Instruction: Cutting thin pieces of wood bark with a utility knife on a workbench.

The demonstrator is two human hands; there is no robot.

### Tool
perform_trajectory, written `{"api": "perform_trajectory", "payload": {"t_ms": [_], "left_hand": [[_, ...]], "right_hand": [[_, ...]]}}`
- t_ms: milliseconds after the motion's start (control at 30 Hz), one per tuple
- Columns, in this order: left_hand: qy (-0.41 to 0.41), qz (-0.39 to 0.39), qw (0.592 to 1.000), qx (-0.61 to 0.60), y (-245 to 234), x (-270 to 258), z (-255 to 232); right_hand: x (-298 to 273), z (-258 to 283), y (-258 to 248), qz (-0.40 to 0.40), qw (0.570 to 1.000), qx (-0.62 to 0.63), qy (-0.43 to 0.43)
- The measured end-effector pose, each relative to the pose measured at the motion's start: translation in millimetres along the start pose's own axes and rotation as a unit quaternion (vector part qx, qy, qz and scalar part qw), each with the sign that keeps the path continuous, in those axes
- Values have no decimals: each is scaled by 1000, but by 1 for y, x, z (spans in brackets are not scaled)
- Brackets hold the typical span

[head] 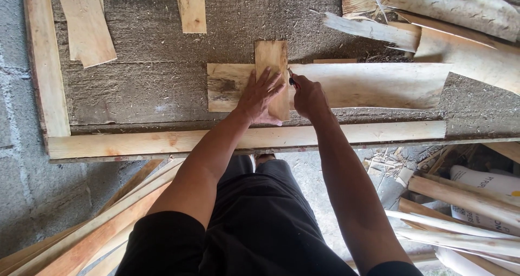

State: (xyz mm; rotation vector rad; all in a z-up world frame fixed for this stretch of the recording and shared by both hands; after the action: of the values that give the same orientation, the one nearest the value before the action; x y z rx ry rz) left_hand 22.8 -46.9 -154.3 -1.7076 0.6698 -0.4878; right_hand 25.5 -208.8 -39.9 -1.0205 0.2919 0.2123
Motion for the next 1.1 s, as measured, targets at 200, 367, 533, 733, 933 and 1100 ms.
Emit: {"api": "perform_trajectory", "payload": {"t_ms": [200,367,533,733,933,1100], "left_hand": [[-19,90,995,-24,-13,1,-3],[-34,142,988,-44,-26,1,-7],[-28,116,992,-45,-22,1,-9],[-41,141,988,-55,-44,1,-16],[-33,96,994,-38,-6,2,-8],[-7,-48,989,136,-23,4,-9]], "right_hand": [[0,-4,1,-8,1000,-14,9],[-3,0,-2,-11,1000,-13,8],[-3,-4,9,-28,1000,-5,8],[-9,7,11,-32,998,-20,52],[-14,3,19,-26,998,-16,62],[-25,4,20,-52,998,-13,27]]}}
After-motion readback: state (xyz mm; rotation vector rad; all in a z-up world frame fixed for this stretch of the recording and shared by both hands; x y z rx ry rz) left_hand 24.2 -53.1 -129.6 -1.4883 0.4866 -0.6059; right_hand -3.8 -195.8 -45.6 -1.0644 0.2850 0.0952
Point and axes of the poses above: each hand's wrist, its own x-axis towards the middle knuckle, its own y-axis out of the palm, z = x × y, the point moved 4 cm from there along x, towards the middle knuckle, and after that the axes turned 9 degrees about -x, right-handed, at the moved point
